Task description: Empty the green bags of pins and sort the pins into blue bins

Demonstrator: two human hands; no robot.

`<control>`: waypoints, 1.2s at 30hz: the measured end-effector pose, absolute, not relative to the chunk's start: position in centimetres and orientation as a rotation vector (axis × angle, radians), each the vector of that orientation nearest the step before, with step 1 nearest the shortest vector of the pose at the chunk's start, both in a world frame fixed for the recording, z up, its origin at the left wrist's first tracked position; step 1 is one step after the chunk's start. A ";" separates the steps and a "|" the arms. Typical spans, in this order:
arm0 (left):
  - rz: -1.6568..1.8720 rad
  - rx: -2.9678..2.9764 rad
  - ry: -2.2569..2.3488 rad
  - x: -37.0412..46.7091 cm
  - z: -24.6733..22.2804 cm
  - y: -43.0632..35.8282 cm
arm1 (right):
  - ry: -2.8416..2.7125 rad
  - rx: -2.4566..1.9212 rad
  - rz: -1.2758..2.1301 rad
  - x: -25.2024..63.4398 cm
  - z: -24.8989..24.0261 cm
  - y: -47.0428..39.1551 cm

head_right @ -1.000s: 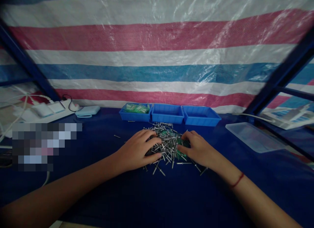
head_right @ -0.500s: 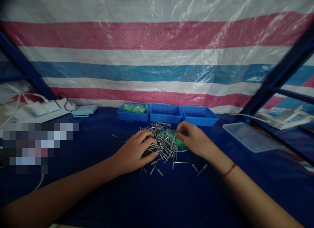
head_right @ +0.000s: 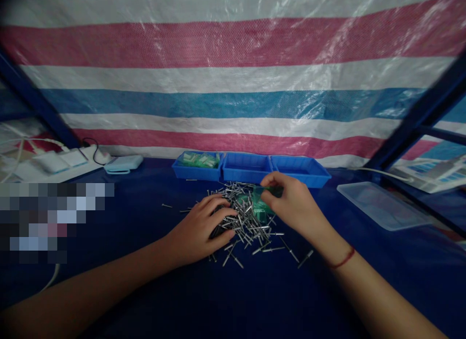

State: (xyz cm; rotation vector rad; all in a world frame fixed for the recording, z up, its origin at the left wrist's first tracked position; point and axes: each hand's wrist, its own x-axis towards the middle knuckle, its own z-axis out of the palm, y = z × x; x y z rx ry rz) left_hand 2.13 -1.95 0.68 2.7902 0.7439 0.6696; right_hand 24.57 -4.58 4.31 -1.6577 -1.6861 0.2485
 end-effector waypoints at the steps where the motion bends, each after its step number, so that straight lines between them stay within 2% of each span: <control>1: 0.662 2.790 0.752 2.1 0.6 -2.0 | -1.664 -1.638 0.250 24.7 4.3 -4.7; 8: 0.708 2.703 0.793 2.3 0.6 -2.0 | -1.375 -1.456 0.280 24.2 4.7 -5.6; 13: 0.919 2.370 0.810 2.6 1.4 -2.2 | -1.117 -1.232 0.714 21.6 4.3 -7.0; 18: 0.858 2.051 0.849 3.1 2.3 -2.8 | -0.934 -1.099 0.991 18.9 3.9 -8.1; 24: 0.928 2.000 0.782 3.0 2.6 -2.9 | -1.246 -1.093 1.015 18.5 3.9 -8.3; 27: 0.909 1.944 0.705 2.9 2.7 -2.8 | -1.484 -1.145 0.772 18.8 3.5 -8.3; 32: 0.908 1.325 0.707 3.2 2.7 -2.3 | -1.818 -1.028 -0.010 19.6 3.5 -8.9; 36: 0.674 1.120 0.595 3.1 3.2 -2.1 | -1.934 -0.939 -0.217 19.9 3.9 -9.2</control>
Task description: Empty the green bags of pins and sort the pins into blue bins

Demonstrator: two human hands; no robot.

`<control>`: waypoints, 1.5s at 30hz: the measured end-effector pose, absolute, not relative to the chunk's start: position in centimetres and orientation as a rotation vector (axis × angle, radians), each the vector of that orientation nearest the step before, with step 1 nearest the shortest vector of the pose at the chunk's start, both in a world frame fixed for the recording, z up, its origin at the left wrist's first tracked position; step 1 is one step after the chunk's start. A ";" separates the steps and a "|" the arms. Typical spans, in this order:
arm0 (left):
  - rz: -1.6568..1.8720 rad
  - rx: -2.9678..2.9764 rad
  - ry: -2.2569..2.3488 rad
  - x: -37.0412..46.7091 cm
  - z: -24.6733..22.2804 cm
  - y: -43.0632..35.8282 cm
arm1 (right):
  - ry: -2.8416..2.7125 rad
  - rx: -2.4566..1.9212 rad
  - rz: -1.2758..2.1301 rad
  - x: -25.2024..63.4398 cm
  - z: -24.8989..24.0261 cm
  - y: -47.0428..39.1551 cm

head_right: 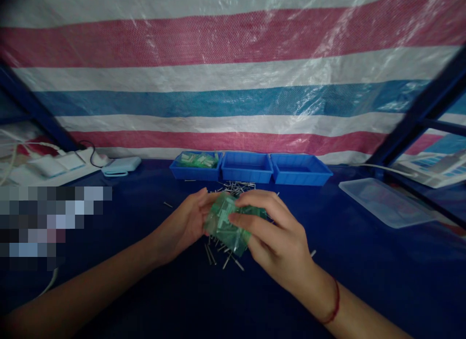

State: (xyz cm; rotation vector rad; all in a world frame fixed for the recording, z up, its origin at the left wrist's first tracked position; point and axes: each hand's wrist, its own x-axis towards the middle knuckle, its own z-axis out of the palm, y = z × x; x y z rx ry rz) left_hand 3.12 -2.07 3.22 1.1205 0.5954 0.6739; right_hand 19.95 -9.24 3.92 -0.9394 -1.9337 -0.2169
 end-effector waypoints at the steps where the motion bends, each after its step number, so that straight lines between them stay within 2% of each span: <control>1: 0.631 1.179 0.556 3.1 3.4 -2.1 | -1.947 -0.943 -0.231 20.0 4.0 -9.2; 5: 0.681 1.397 0.525 2.9 4.0 -2.6 | -1.932 -1.040 -0.172 19.8 3.8 -9.2; 8: 0.797 1.429 0.586 2.7 3.9 -2.4 | -1.762 -1.169 -0.005 19.4 3.5 -9.3; 14: 1.130 2.013 0.634 1.9 3.3 -1.9 | -1.437 -1.162 0.942 18.4 3.0 -9.3; 16: 1.159 2.179 0.517 2.0 3.2 -2.2 | -1.375 -1.104 1.070 18.3 3.1 -9.1; 19: 1.141 2.204 0.525 2.2 3.1 -2.8 | -1.326 -1.157 0.996 18.4 3.3 -9.0; 24: 0.964 1.879 0.756 2.4 3.3 -3.2 | -1.339 -1.273 0.732 18.7 3.5 -8.9; 30: 0.780 1.899 0.707 2.6 3.2 -3.0 | -1.559 -1.299 0.541 18.6 3.1 -9.1; 37: 0.937 1.780 0.763 2.3 2.7 -0.9 | -1.586 -1.185 0.554 19.6 3.6 -8.5; 42: 1.226 1.939 1.014 1.2 3.6 4.3 | -1.468 -1.235 0.514 21.6 3.5 -7.1; 45: 1.260 2.070 1.267 0.9 4.2 7.9 | -1.453 -1.374 0.440 23.2 3.3 -6.2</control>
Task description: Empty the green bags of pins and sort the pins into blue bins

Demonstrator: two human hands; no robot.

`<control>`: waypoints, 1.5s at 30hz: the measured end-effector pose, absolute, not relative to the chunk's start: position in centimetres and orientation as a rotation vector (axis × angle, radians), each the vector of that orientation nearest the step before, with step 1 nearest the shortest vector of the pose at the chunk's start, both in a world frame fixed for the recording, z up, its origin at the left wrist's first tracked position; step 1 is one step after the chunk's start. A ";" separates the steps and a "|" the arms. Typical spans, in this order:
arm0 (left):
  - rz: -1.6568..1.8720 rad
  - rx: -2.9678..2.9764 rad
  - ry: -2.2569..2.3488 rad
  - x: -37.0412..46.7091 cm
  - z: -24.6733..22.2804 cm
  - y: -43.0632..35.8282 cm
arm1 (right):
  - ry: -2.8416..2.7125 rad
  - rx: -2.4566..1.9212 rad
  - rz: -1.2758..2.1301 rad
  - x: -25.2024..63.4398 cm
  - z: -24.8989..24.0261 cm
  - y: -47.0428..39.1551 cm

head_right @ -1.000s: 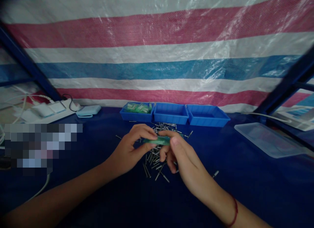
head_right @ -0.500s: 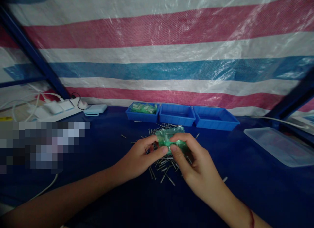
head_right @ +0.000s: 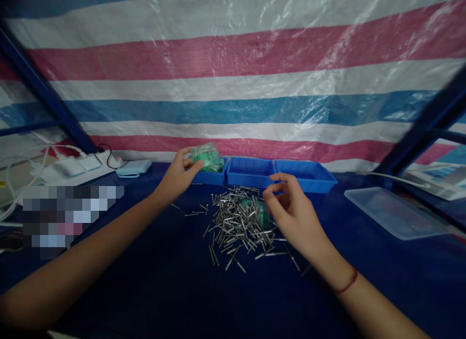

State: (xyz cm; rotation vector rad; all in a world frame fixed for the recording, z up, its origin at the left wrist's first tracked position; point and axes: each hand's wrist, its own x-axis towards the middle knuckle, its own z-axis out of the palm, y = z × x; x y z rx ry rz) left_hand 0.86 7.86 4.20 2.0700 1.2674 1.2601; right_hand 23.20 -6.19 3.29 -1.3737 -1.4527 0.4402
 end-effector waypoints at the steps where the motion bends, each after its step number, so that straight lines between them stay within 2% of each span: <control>1: 1.251 2.084 1.292 0.9 4.4 8.9 | -1.492 -1.444 0.386 23.7 3.2 -6.0; 6: 1.182 2.182 1.468 1.4 4.5 11.7 | -1.792 -1.705 0.113 25.1 2.8 -5.3; 15: 1.170 2.539 1.629 1.8 4.3 8.6 | -1.906 -1.712 0.109 25.0 1.4 -4.3; 20: 1.049 2.812 1.287 2.4 3.5 3.4 | -1.836 -1.718 0.216 24.9 1.8 -4.4; 25: 0.835 2.838 0.916 1.8 2.6 -0.5 | -1.707 -1.651 0.309 25.0 2.6 -5.0; 31: 0.867 2.583 0.818 1.7 2.4 -1.3 | -1.432 -1.478 0.086 23.4 3.9 -6.6; 38: 0.862 2.192 0.694 2.4 3.0 -2.4 | -1.457 -1.289 0.483 19.1 4.0 -8.6; 45: 0.898 1.934 0.722 2.7 2.7 -2.4 | -1.441 -1.205 0.857 18.8 3.3 -8.1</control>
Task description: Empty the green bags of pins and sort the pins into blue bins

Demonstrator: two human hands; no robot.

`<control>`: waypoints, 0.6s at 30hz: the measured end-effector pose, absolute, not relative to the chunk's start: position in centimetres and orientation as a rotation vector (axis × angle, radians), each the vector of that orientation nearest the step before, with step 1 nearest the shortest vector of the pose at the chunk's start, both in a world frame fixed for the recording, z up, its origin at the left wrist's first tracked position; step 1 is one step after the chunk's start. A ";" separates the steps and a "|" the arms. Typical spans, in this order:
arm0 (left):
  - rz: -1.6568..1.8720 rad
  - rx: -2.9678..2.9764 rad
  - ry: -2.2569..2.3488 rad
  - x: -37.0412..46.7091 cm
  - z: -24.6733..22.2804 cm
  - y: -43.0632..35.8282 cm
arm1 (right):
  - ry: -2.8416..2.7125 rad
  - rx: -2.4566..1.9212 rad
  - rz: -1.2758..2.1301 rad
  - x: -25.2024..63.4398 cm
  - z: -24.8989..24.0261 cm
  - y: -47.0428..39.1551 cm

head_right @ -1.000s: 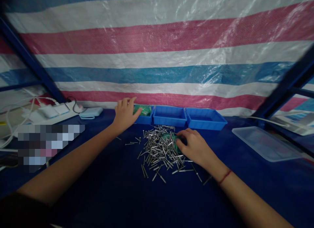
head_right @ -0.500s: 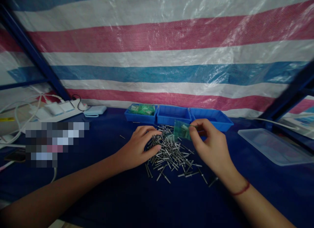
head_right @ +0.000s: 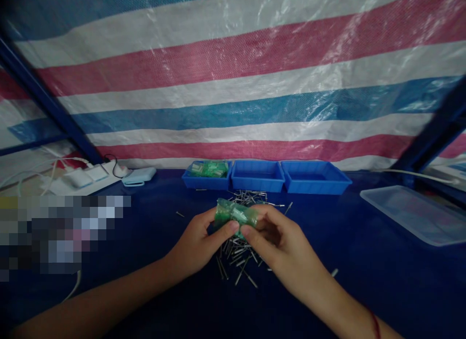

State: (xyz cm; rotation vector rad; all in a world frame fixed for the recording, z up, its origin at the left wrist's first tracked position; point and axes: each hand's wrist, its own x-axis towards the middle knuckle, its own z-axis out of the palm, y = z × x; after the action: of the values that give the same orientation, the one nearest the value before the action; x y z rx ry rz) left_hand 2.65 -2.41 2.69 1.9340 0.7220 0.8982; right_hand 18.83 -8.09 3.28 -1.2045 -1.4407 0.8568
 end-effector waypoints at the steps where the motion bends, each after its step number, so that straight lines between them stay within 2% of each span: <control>1: 0.893 1.923 0.717 2.7 2.6 -2.4 | -1.461 -1.195 0.901 18.9 3.1 -8.0; 4: 0.851 1.912 0.696 2.8 2.5 -2.3 | -1.479 -1.216 0.918 18.9 2.7 -8.0; 7: 0.812 1.856 0.682 2.9 2.7 -2.3 | -1.478 -1.269 0.796 19.1 2.4 -8.0; 14: 0.886 1.681 0.794 2.6 2.1 -1.5 | -1.765 -1.158 0.063 19.8 2.7 -8.6; 18: 0.744 1.530 0.764 2.7 1.6 -1.1 | -1.887 -1.026 -0.116 19.7 3.2 -9.1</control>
State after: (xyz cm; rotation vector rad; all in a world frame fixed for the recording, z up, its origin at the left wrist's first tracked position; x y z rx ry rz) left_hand 2.69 -1.08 1.57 1.5299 0.7645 0.7443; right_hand 19.75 -9.05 3.22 -1.0263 -1.8866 -0.1158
